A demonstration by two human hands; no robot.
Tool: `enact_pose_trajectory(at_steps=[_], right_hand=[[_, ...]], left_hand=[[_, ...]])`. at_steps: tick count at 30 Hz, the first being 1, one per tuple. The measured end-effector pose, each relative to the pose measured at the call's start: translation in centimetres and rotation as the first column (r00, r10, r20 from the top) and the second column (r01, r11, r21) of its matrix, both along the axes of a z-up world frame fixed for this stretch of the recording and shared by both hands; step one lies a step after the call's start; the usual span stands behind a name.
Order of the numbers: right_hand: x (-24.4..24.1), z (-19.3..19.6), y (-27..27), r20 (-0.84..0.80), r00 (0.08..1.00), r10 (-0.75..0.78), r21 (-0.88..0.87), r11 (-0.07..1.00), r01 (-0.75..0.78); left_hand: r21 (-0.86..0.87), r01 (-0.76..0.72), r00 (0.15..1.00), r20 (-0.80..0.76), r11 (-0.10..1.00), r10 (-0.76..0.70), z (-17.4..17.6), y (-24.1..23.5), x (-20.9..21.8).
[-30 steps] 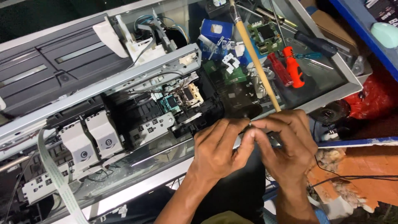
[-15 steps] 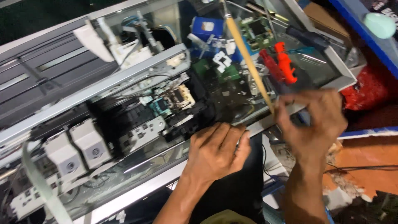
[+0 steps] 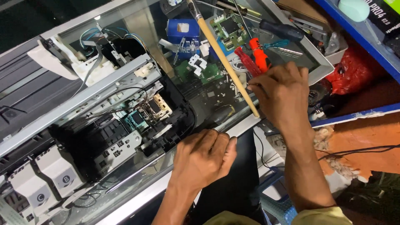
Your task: The person uses a screwdriver to tighten screws on the internal components of a disassembled electronic device, likely a printer or similar appliance, on a glass workbench.
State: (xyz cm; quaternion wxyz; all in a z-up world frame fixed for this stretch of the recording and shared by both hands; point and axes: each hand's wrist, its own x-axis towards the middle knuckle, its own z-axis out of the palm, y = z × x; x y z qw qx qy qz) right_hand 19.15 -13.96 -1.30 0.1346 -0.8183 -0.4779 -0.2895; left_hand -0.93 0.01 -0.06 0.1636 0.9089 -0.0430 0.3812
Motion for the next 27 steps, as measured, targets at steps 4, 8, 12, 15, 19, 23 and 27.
enact_pose_trajectory(at_steps=[4,8,12,15,19,23,27], right_hand=[[-0.2,0.1,0.4,-0.012,1.0,0.016,-0.008,1.0,-0.016],[-0.3,0.2,0.4,-0.03,0.999,0.04,0.034,0.999,-0.039],[0.3,-0.7,-0.3,-0.062,0.997,0.051,0.106,0.993,-0.044],[-1.1,0.3,-0.6,-0.15,0.977,0.15,0.292,0.951,-0.102],[-3.2,1.0,-0.1,-0.2,0.961,0.188,0.366,0.925,-0.105],[-2.4,-0.3,0.0,-0.072,0.995,0.071,0.275,0.96,-0.049],[-2.2,-0.7,0.1,-0.092,0.994,0.063,0.229,0.973,-0.041]], left_hand=[[0.02,-0.01,1.0,-0.023,1.0,0.01,-0.2,0.0,0.0],[0.023,-0.003,1.0,-0.03,1.0,0.004,-0.2,0.1,0.0],[0.014,0.003,1.0,-0.03,1.0,-0.003,-0.3,0.1,0.0],[-0.023,-0.01,1.0,0.024,1.0,0.011,0.4,0.0,0.0],[-0.025,-0.03,0.997,0.067,0.999,0.032,0.6,0.1,0.1],[-0.028,-0.043,0.998,0.047,0.999,0.044,0.5,0.0,-0.1],[-0.015,-0.06,0.998,0.03,0.998,0.06,0.3,0.1,-0.1]])
